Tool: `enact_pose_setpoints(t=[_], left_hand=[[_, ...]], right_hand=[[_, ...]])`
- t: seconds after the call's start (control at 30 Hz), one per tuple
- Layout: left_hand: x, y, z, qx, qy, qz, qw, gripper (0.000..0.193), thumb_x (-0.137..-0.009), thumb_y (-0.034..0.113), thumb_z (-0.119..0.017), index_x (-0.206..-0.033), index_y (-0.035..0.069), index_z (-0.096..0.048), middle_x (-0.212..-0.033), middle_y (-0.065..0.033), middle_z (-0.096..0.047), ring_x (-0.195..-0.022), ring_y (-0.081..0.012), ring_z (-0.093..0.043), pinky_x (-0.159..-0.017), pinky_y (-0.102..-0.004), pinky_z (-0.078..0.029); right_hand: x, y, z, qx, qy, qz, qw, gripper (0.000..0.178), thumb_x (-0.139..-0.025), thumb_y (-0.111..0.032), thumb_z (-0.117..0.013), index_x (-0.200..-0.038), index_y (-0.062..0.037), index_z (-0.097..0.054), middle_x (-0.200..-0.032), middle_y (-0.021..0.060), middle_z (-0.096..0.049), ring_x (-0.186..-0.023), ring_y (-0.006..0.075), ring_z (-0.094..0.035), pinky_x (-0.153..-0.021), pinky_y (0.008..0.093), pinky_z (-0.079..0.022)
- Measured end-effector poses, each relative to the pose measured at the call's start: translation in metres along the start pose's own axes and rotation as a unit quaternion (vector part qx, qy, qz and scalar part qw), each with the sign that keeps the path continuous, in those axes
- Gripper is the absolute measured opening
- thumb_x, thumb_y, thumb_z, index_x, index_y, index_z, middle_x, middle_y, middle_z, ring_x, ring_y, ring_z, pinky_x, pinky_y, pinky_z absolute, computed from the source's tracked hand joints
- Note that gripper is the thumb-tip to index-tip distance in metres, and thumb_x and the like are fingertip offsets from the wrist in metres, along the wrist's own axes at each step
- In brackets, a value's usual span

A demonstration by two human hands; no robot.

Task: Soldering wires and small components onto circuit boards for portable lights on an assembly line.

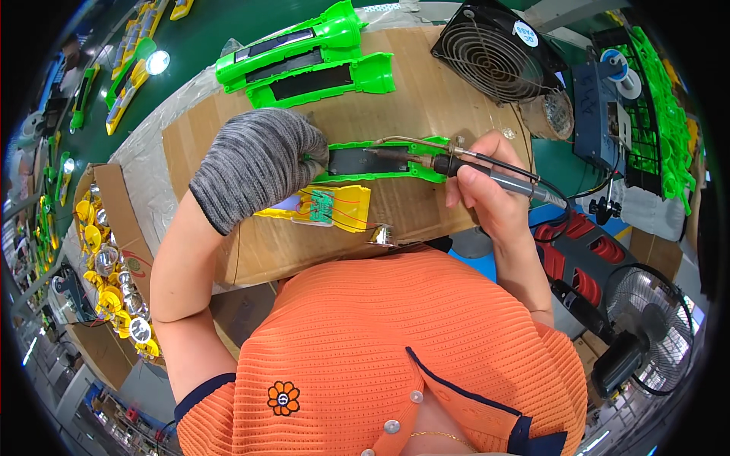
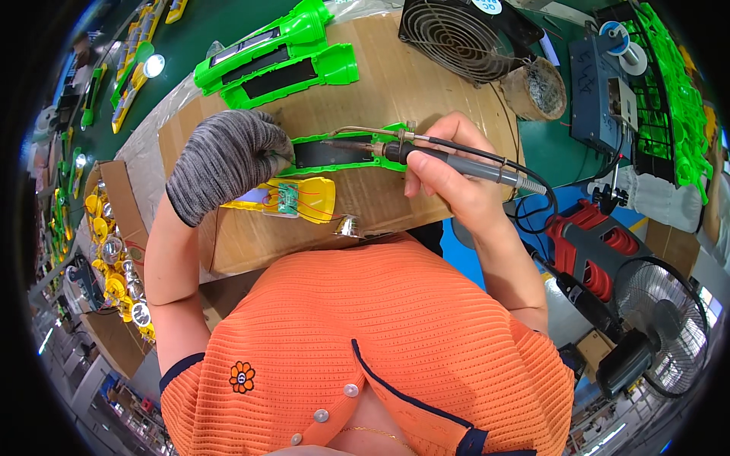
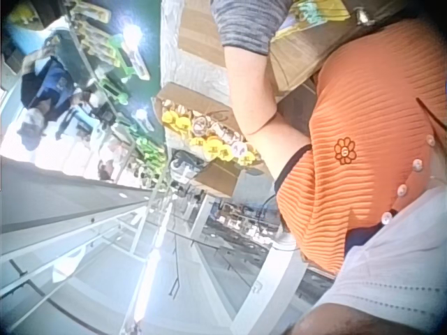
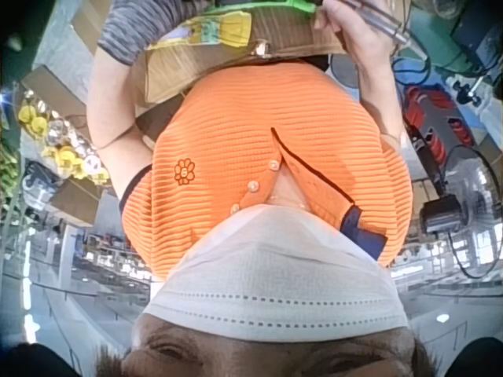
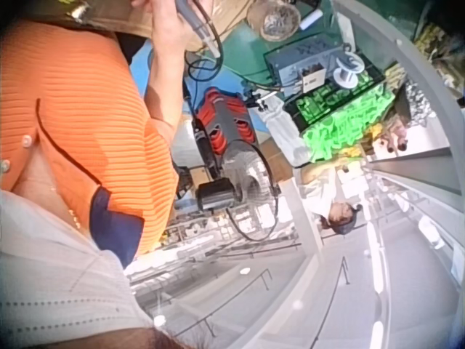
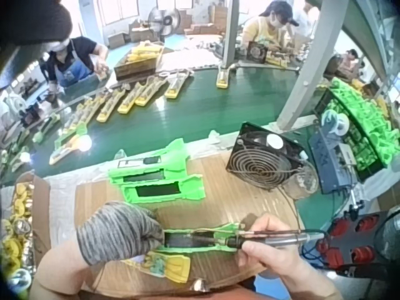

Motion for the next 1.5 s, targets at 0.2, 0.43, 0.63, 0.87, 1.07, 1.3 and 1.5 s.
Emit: enact_pose_setpoints(t=[0.2,0.43,0.63,0.87,1.07,1.3,1.5], left_hand=[[0.012,0.015,0.016,-0.034,0.061,-0.024,0.997,0.012,-0.079,0.015,-0.072,-0.090,0.011,-0.074,-0.081,-0.0097,-0.068,-0.078,-0.0305,-0.066,-0.070,-0.0399,-0.052],[0.036,0.059,0.023,0.046,0.134,-0.137,0.980,0.017,-0.068,0.008,-0.077,-0.085,0.008,-0.072,-0.077,-0.0080,-0.059,-0.077,-0.0303,-0.060,-0.070,-0.0425,-0.046],[0.046,0.065,0.015,0.002,0.196,-0.113,0.974,0.019,-0.070,0.007,-0.075,-0.087,0.010,-0.070,-0.092,-0.0085,-0.063,-0.091,-0.0309,-0.060,-0.084,-0.0423,-0.046],[0.039,0.049,-0.010,0.171,0.267,-0.071,0.946,0.018,-0.077,0.000,-0.072,-0.094,0.006,-0.069,-0.088,-0.0107,-0.066,-0.083,-0.0315,-0.064,-0.077,-0.0403,-0.051],[0.030,0.042,-0.004,0.162,0.230,-0.025,0.959,0.016,-0.080,0.001,-0.069,-0.095,0.004,-0.070,-0.090,-0.0124,-0.069,-0.077,-0.0318,-0.067,-0.071,-0.0382,-0.055],[0.010,0.049,-0.007,0.041,0.125,0.003,0.991,0.011,-0.080,0.009,-0.068,-0.091,0.005,-0.070,-0.083,-0.0148,-0.066,-0.080,-0.0351,-0.065,-0.073,-0.0408,-0.053],[0.005,0.050,-0.010,0.028,0.100,0.018,0.994,0.009,-0.080,0.011,-0.067,-0.088,0.006,-0.068,-0.082,-0.0152,-0.065,-0.078,-0.0359,-0.064,-0.073,-0.0421,-0.052]], right_hand=[[0.002,0.000,0.000,-0.029,0.002,0.016,0.999,0.016,-0.089,-0.003,-0.065,-0.094,-0.0024,-0.050,-0.079,0.0079,-0.062,-0.061,0.0133,-0.060,-0.053,0.0244,-0.044],[0.008,0.004,0.001,-0.087,0.045,0.033,0.995,0.016,-0.092,-0.006,-0.063,-0.097,-0.0024,-0.049,-0.080,0.0112,-0.062,-0.060,0.0163,-0.058,-0.056,0.0290,-0.047],[0.012,0.022,-0.012,-0.135,0.067,0.000,0.989,0.008,-0.097,-0.012,-0.055,-0.100,-0.0083,-0.048,-0.066,0.0026,-0.049,-0.063,0.0159,-0.054,-0.096,0.0437,-0.049],[0.013,0.023,-0.018,-0.214,0.039,0.021,0.976,0.014,-0.094,-0.006,-0.059,-0.099,-0.0025,-0.047,-0.085,0.0152,-0.063,-0.065,0.0168,-0.056,-0.065,0.0342,-0.053],[0.003,-0.001,0.012,-0.077,-0.053,0.024,0.995,0.013,-0.090,-0.003,-0.062,-0.096,-0.0007,-0.051,-0.085,0.0137,-0.063,-0.057,0.0137,-0.054,-0.055,0.0327,-0.052],[-0.003,-0.003,0.005,0.090,-0.081,-0.053,0.991,0.014,-0.089,-0.008,-0.068,-0.091,-0.0036,-0.055,-0.077,0.0032,-0.066,-0.063,0.0059,-0.062,-0.052,0.0192,-0.041],[-0.007,0.002,0.005,0.113,-0.086,-0.082,0.987,0.017,-0.087,-0.009,-0.072,-0.091,-0.0034,-0.056,-0.078,0.0031,-0.067,-0.065,0.0060,-0.064,-0.052,0.0195,-0.043]])
Point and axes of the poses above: each hand's wrist, its own x-axis away from the middle knuckle, its own z-axis out of the back of the hand, y = z × x, the point moved 10 cm from there along -x, towards the middle knuckle
